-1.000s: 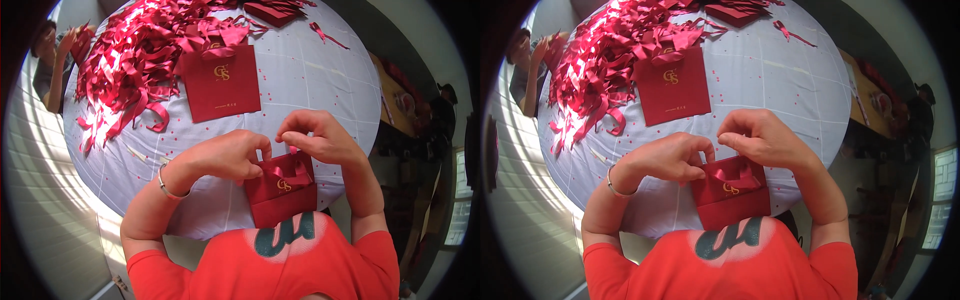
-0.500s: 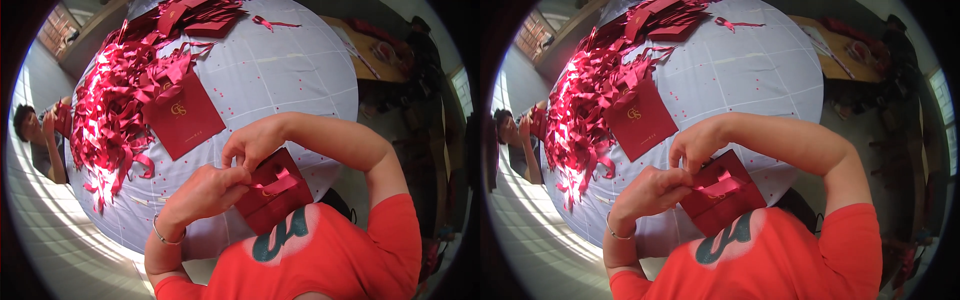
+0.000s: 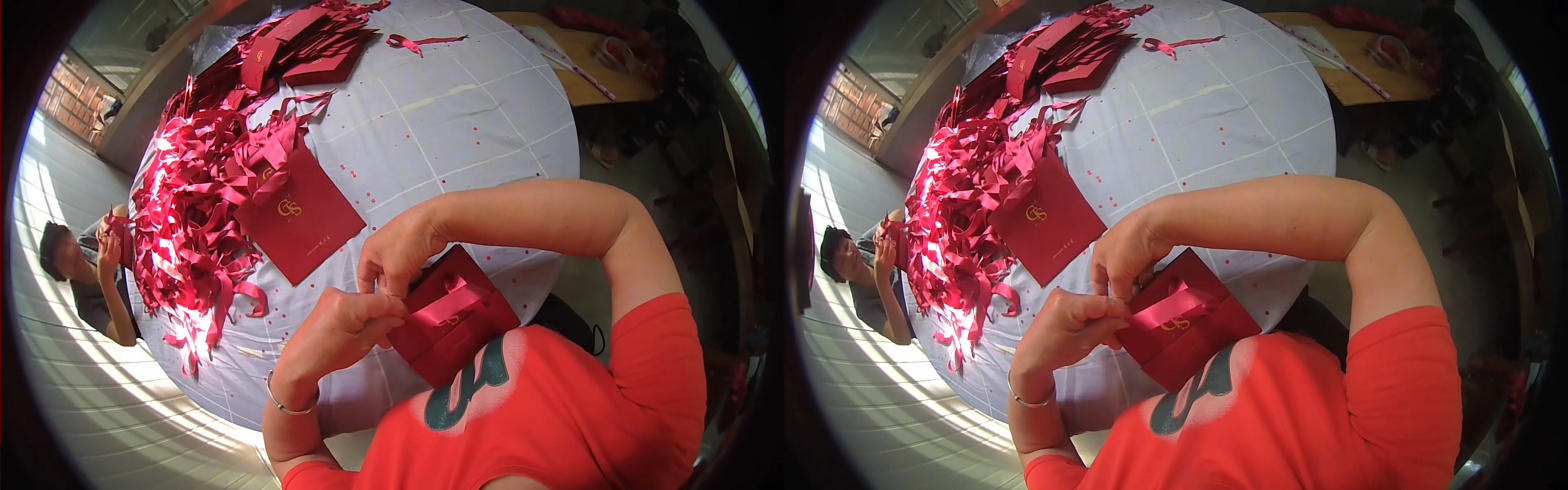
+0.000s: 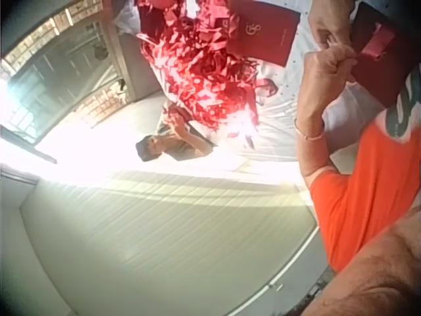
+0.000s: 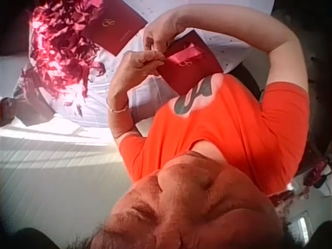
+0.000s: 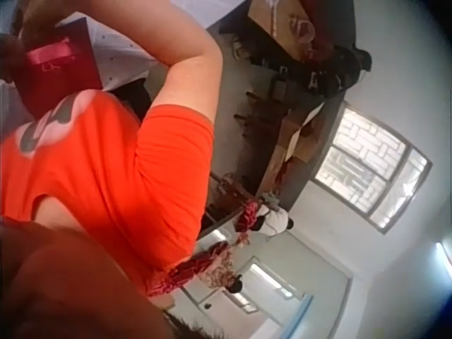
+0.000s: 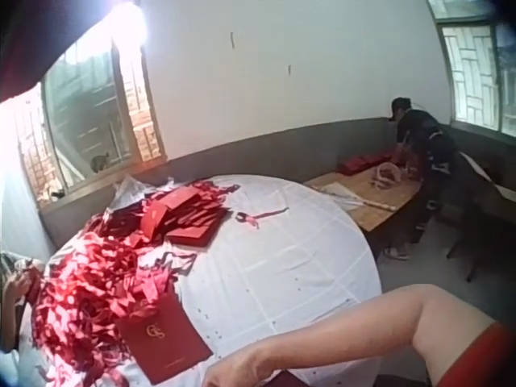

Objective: The person attaches ribbon handles to paper gift bags by threading ribbon strips through the pre-punched holes and securing them by hand.

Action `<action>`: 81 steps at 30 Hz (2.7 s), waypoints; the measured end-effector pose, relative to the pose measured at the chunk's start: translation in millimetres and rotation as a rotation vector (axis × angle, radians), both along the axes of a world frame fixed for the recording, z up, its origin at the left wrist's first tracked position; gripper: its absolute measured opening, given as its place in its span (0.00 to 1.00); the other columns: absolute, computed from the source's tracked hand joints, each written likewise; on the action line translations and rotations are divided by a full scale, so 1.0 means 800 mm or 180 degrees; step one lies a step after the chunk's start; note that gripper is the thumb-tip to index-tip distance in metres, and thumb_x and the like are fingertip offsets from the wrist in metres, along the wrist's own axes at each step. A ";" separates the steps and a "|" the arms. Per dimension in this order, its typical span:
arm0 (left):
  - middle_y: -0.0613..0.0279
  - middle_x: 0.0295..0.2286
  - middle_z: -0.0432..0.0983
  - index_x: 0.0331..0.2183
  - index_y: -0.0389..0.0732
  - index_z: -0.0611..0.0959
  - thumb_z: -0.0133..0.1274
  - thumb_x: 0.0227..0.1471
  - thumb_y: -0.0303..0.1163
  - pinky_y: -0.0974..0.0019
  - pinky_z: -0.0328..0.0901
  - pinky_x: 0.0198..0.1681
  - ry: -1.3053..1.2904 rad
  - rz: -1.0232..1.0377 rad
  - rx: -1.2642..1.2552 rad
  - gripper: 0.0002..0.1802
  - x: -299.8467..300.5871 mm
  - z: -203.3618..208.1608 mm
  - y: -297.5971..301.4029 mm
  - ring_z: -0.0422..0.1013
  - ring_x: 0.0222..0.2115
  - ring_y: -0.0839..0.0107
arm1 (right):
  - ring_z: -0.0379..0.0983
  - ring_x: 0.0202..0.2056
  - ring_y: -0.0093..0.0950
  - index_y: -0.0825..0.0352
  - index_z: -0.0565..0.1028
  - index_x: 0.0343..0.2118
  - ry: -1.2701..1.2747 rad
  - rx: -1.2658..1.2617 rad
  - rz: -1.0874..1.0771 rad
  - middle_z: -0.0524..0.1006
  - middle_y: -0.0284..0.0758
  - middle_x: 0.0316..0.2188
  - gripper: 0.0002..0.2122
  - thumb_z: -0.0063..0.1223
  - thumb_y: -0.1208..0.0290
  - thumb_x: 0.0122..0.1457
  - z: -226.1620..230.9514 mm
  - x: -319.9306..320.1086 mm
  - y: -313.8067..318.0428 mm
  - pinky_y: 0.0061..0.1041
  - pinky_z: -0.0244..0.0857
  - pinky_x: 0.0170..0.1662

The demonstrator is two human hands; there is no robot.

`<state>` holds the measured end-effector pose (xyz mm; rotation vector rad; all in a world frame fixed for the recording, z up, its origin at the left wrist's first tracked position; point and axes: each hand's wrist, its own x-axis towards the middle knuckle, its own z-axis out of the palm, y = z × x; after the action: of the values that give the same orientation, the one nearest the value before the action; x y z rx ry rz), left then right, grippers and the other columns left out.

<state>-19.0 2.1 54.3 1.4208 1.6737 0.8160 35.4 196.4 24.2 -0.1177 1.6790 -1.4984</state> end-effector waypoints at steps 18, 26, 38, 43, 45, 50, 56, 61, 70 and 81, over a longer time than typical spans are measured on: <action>0.59 0.20 0.79 0.29 0.37 0.82 0.62 0.45 0.22 0.69 0.68 0.24 0.0690 -0.0269 0.0294 0.06 0.007 -0.005 0.013 0.76 0.20 0.72 | 0.76 0.30 0.21 0.72 0.74 0.34 0.1786 0.0573 -0.2963 0.78 0.35 0.29 0.10 0.61 0.78 0.50 -0.048 0.030 0.039 0.22 0.70 0.34; 0.56 0.23 0.79 0.30 0.40 0.82 0.60 0.45 0.27 0.61 0.68 0.29 0.0458 -0.0082 -0.0151 0.07 0.004 -0.014 0.015 0.76 0.25 0.57 | 0.73 0.39 0.21 0.64 0.78 0.38 0.2746 0.0931 -0.1910 0.78 0.29 0.40 0.12 0.61 0.76 0.49 -0.009 0.112 0.043 0.21 0.65 0.37; 0.57 0.22 0.79 0.30 0.39 0.82 0.62 0.45 0.28 0.64 0.69 0.26 0.0162 0.0127 -0.0157 0.07 0.010 -0.022 0.020 0.76 0.22 0.61 | 0.75 0.32 0.32 0.61 0.78 0.26 0.4593 0.2156 -0.1564 0.78 0.31 0.29 0.06 0.63 0.72 0.43 -0.028 0.128 0.001 0.32 0.70 0.32; 0.54 0.18 0.76 0.26 0.38 0.77 0.60 0.45 0.29 0.59 0.68 0.23 0.0818 0.0138 0.0433 0.08 0.017 -0.035 0.019 0.74 0.19 0.54 | 0.74 0.26 0.33 0.64 0.76 0.24 0.4433 0.2079 -0.2414 0.76 0.34 0.24 0.04 0.60 0.75 0.44 -0.038 0.128 -0.002 0.30 0.69 0.28; 0.53 0.17 0.75 0.27 0.37 0.75 0.59 0.45 0.28 0.57 0.68 0.22 0.1079 0.0286 0.0561 0.08 0.023 -0.044 0.018 0.74 0.19 0.51 | 0.74 0.25 0.33 0.65 0.76 0.25 0.4143 0.1783 -0.2642 0.77 0.35 0.25 0.05 0.59 0.79 0.43 -0.035 0.133 -0.007 0.28 0.69 0.27; 0.49 0.15 0.72 0.32 0.37 0.71 0.55 0.46 0.27 0.52 0.66 0.20 0.1494 0.0679 0.0616 0.11 0.038 -0.056 0.019 0.72 0.17 0.48 | 0.75 0.25 0.31 0.67 0.75 0.27 0.4169 0.1632 -0.2900 0.76 0.36 0.24 0.08 0.58 0.83 0.42 -0.043 0.142 -0.012 0.24 0.69 0.28; 0.48 0.15 0.72 0.39 0.37 0.70 0.52 0.46 0.25 0.49 0.66 0.22 0.1372 0.0681 0.0420 0.16 0.032 -0.054 0.018 0.72 0.18 0.46 | 0.76 0.28 0.25 0.68 0.74 0.35 0.3170 0.0670 -0.2848 0.77 0.33 0.27 0.12 0.62 0.81 0.46 -0.033 0.151 -0.008 0.23 0.71 0.31; 0.53 0.15 0.71 0.39 0.39 0.76 0.54 0.45 0.21 0.62 0.65 0.20 0.0931 0.0061 0.0816 0.15 0.016 -0.048 0.018 0.70 0.14 0.55 | 0.74 0.36 0.20 0.68 0.75 0.42 0.2703 0.0240 -0.2328 0.78 0.32 0.35 0.16 0.59 0.84 0.48 -0.031 0.158 0.008 0.19 0.70 0.40; 0.54 0.14 0.70 0.35 0.33 0.75 0.59 0.45 0.27 0.66 0.64 0.21 0.0417 -0.0131 0.0324 0.13 0.010 -0.021 0.017 0.72 0.14 0.65 | 0.76 0.40 0.26 0.67 0.79 0.36 0.2776 0.0896 -0.2686 0.80 0.33 0.37 0.13 0.54 0.85 0.47 -0.026 0.152 0.038 0.24 0.68 0.42; 0.41 0.22 0.74 0.34 0.34 0.75 0.50 0.54 0.32 0.50 0.65 0.28 0.0335 -0.0021 -0.0102 0.10 0.011 -0.024 0.018 0.72 0.25 0.41 | 0.75 0.32 0.33 0.62 0.75 0.24 0.4544 0.2297 -0.1800 0.77 0.31 0.31 0.08 0.64 0.75 0.42 -0.041 0.150 0.022 0.30 0.71 0.35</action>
<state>-10.1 16.5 35.1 1.4685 1.7524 0.7185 155.2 213.8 -8.4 -0.4035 3.5394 -1.0008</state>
